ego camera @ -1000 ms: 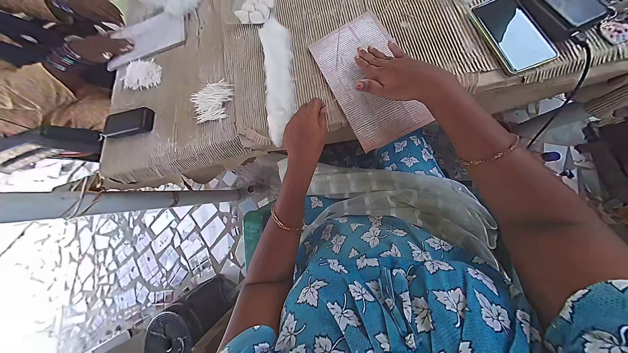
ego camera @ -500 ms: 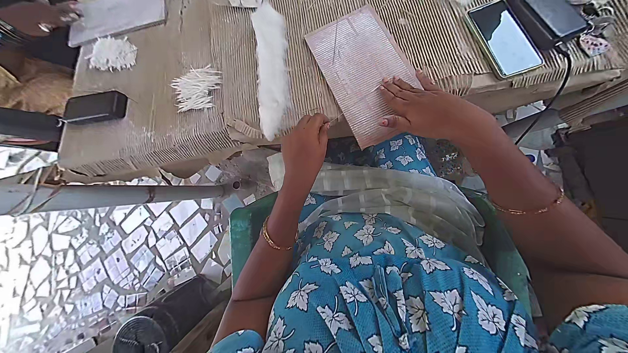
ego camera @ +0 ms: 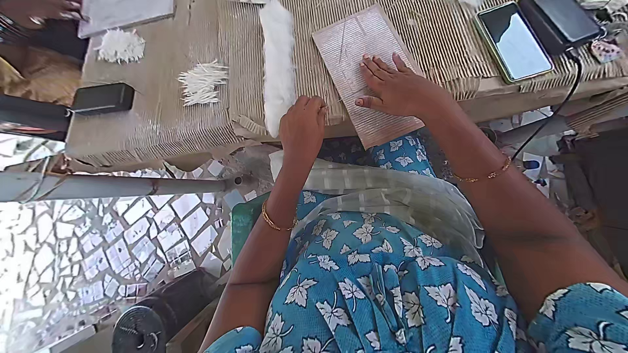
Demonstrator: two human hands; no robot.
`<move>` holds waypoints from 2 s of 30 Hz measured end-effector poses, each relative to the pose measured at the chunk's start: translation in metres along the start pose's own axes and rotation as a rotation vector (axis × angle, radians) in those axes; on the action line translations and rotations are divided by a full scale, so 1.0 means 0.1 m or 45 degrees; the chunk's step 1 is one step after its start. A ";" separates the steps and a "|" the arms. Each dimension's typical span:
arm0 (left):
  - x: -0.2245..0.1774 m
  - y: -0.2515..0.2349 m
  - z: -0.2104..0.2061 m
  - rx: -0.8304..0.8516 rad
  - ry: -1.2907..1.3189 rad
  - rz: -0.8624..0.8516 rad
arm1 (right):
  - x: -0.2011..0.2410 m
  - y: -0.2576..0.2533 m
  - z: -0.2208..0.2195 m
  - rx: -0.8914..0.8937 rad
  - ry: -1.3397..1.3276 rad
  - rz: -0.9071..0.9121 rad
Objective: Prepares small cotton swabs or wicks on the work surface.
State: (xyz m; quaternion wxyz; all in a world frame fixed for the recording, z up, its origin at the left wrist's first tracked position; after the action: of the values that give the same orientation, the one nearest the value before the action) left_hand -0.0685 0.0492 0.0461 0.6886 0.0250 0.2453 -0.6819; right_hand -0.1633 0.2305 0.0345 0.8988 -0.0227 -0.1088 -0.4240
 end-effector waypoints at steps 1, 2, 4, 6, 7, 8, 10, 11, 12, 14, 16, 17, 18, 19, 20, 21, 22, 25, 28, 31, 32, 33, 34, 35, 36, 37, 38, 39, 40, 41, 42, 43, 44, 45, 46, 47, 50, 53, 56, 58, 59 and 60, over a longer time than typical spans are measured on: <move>0.00 0.04 0.01 0.008 0.009 -0.007 | 0.01 0.07 -0.01 0.000 0.001 0.009; -0.03 0.12 0.06 0.035 0.027 -0.036 | 0.02 0.16 -0.03 0.004 0.007 0.014; -0.08 0.25 0.11 0.032 0.050 -0.098 | 0.04 0.35 -0.05 0.008 0.012 0.014; -0.11 0.37 0.14 0.023 0.067 -0.136 | 0.07 0.54 -0.06 0.028 0.014 0.006; -0.11 0.40 0.14 0.020 0.083 -0.137 | 0.10 0.64 -0.05 0.050 0.019 0.001; -0.10 0.42 0.14 0.019 0.101 -0.127 | 0.12 0.73 -0.03 0.073 0.015 -0.002; -0.08 0.45 0.15 0.024 0.133 -0.101 | 0.14 0.88 0.01 0.095 -0.016 0.000; -0.07 0.45 0.15 0.020 0.140 -0.091 | 0.12 0.92 0.03 0.100 -0.046 -0.005; -0.05 0.45 0.15 0.009 0.140 -0.080 | 0.10 0.92 0.07 0.083 -0.065 -0.006; -0.04 0.44 0.19 -0.009 0.114 -0.065 | 0.03 0.80 0.15 0.021 -0.082 -0.016; -0.06 0.39 0.24 0.000 0.091 -0.073 | -0.05 0.54 0.21 -0.040 -0.103 -0.026; -0.08 0.35 0.26 0.002 0.080 -0.076 | -0.10 0.38 0.21 -0.056 -0.112 -0.039; -0.10 0.31 0.26 0.006 0.065 -0.063 | -0.14 0.23 0.19 -0.055 -0.106 -0.051; -0.09 0.24 0.24 0.010 0.051 -0.029 | -0.17 0.09 0.16 -0.053 -0.097 -0.055; -0.07 0.17 0.19 0.008 0.045 0.023 | -0.20 -0.03 0.12 -0.044 -0.085 -0.054; -0.05 0.12 0.16 0.011 0.034 0.058 | -0.20 -0.11 0.08 -0.027 -0.068 -0.058; -0.04 0.10 0.14 0.012 0.028 0.071 | -0.20 -0.15 0.04 -0.012 -0.050 -0.062; -0.07 0.21 0.19 0.034 0.035 0.012 | -0.18 -0.09 -0.01 -0.012 -0.011 -0.064; -0.09 0.32 0.23 0.040 0.059 -0.031 | -0.12 0.11 -0.02 -0.005 0.011 -0.064; -0.09 0.40 0.19 0.053 0.090 -0.042 | -0.07 0.38 -0.04 0.017 0.027 -0.077; -0.08 0.43 0.17 0.052 0.114 -0.044 | -0.06 0.47 -0.05 0.019 0.029 -0.085; -0.07 0.46 0.15 0.051 0.144 -0.045 | -0.04 0.57 -0.06 0.011 0.033 -0.083; -0.07 0.49 0.14 0.047 0.167 -0.048 | -0.03 0.67 -0.07 0.007 0.037 -0.077; -0.06 0.51 0.13 0.051 0.189 -0.047 | -0.01 0.77 -0.06 0.013 0.037 -0.070; -0.05 0.53 0.13 0.061 0.203 -0.039 | 0.02 0.86 -0.04 0.021 0.031 -0.066; -0.04 0.54 0.13 0.063 0.213 -0.021 | 0.05 0.95 0.01 0.028 0.015 -0.068; -0.03 0.54 0.15 0.054 0.223 -0.002 | 0.07 1.03 0.08 0.015 -0.017 -0.075; -0.02 0.53 0.16 0.039 0.230 0.016 | 0.07 1.06 0.16 -0.017 -0.045 -0.084; 0.00 0.53 0.19 0.021 0.232 0.031 | 0.05 1.06 0.23 -0.049 -0.064 -0.094; 0.01 0.52 0.21 -0.002 0.224 0.038 | 0.02 1.02 0.29 -0.071 -0.079 -0.109; 0.02 0.49 0.23 -0.024 0.204 0.033 | -0.04 0.94 0.33 -0.078 -0.089 -0.120; 0.02 0.45 0.24 -0.044 0.178 0.020 | -0.12 0.80 0.34 -0.084 -0.085 -0.113; 0.02 0.39 0.25 -0.064 0.155 0.004 | -0.17 0.65 0.34 -0.104 -0.085 -0.102; 0.02 0.34 0.25 -0.068 0.132 -0.005 | -0.21 0.50 0.33 -0.101 -0.088 -0.101; 0.01 0.29 0.24 -0.060 0.110 -0.002 | -0.22 0.35 0.31 -0.081 -0.087 -0.097; 0.01 0.23 0.22 -0.042 0.091 0.020 | -0.21 0.21 0.28 -0.060 -0.084 -0.090; 0.08 0.00 0.07 0.050 -0.003 0.193 | -0.18 -0.11 0.16 -0.015 -0.019 -0.075; 0.09 -0.03 0.02 0.067 -0.010 0.217 | -0.19 -0.15 0.05 0.012 0.035 -0.094; 0.11 0.02 0.01 0.049 0.018 0.189 | -0.17 0.02 0.04 0.039 0.059 -0.110; 0.07 0.12 0.06 0.032 0.046 0.123 | -0.15 0.22 0.06 0.038 0.065 -0.112; 0.03 0.21 0.10 0.026 0.074 0.061 | -0.14 0.34 0.07 0.044 0.068 -0.118; 0.00 0.29 0.13 0.021 0.094 0.019 | -0.14 0.45 0.08 0.065 0.074 -0.128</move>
State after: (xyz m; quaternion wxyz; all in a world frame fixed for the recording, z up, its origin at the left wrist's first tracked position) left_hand -0.0366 0.0461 0.0491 0.6839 0.0576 0.2648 -0.6774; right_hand -0.1385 0.2706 0.0415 0.8795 0.0180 -0.0944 -0.4662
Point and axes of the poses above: each hand's wrist, its own y-axis away from the middle knuckle, its own z-axis out of the back of the hand, x = y × z, the point moved 5 cm from there along -y, towards the middle knuckle, and after that the axes turned 10 degrees about -x, right-handed, at the moved point
